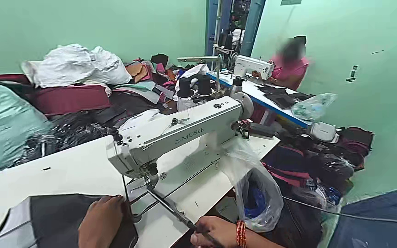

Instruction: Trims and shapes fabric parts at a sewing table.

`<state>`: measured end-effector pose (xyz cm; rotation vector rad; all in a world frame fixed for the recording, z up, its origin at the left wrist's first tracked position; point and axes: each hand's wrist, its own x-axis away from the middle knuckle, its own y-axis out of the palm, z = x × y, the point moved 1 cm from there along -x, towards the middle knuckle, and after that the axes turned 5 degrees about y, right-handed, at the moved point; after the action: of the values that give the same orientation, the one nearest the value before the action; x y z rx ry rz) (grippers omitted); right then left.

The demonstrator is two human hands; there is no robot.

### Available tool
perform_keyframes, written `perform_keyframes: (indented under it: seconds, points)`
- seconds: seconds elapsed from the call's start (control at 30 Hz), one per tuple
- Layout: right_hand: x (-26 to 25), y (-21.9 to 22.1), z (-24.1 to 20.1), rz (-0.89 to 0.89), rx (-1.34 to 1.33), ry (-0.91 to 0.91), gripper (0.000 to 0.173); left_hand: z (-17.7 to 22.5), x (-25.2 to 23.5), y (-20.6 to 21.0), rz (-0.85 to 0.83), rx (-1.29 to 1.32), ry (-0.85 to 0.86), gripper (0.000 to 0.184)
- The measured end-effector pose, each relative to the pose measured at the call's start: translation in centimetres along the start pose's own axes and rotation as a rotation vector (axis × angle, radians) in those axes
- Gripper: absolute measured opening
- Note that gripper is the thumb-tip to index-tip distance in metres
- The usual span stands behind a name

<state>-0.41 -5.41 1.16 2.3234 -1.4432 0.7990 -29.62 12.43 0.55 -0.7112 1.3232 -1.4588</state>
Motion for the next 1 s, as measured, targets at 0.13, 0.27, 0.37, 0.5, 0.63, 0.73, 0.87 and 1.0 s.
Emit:
perform_keyframes:
  seconds: [0.13,0.27,0.37,0.5,0.63,0.73,0.87,1.0]
  points:
    - [-0.1,0.0,-0.2,-0.028,-0.011,0.013,0.044,0.2,0.6,0.8,0.038,-0.015,-0.015,0.017]
    - [-0.4,0.0,0.3,-0.032,-0.018,0.000,0.046,0.7,0.4,0.7,-0.018,-0.077,-0.055,0.017]
    - [-0.4,0.2,0.3,-0.021,0.009,-0.004,0.047,0.6,0.4,0.9,0.026,-0.122,-0.036,0.018]
    - [-0.3,0.3,0.1,0.002,0.045,-0.003,0.048,-0.1,1.2,1.6,0.146,-0.070,0.082,0.019]
    - [-0.3,0.4,0.0,0.011,0.052,0.014,0.048,-0.2,2.7,2.2,0.229,0.027,0.114,0.022]
    - [-0.4,0.3,-0.3,0.014,0.040,0.011,0.044,-0.3,3.2,2.4,0.264,0.093,0.119,0.024]
    - [-0.2,0.8,-0.9,0.035,0.039,-0.020,0.036,0.2,3.3,1.5,0.212,0.175,0.103,0.023]
    - [-1.1,1.8,-0.9,-0.015,-0.060,-0.077,0.038,0.5,3.4,-0.2,0.030,0.304,-0.098,0.024]
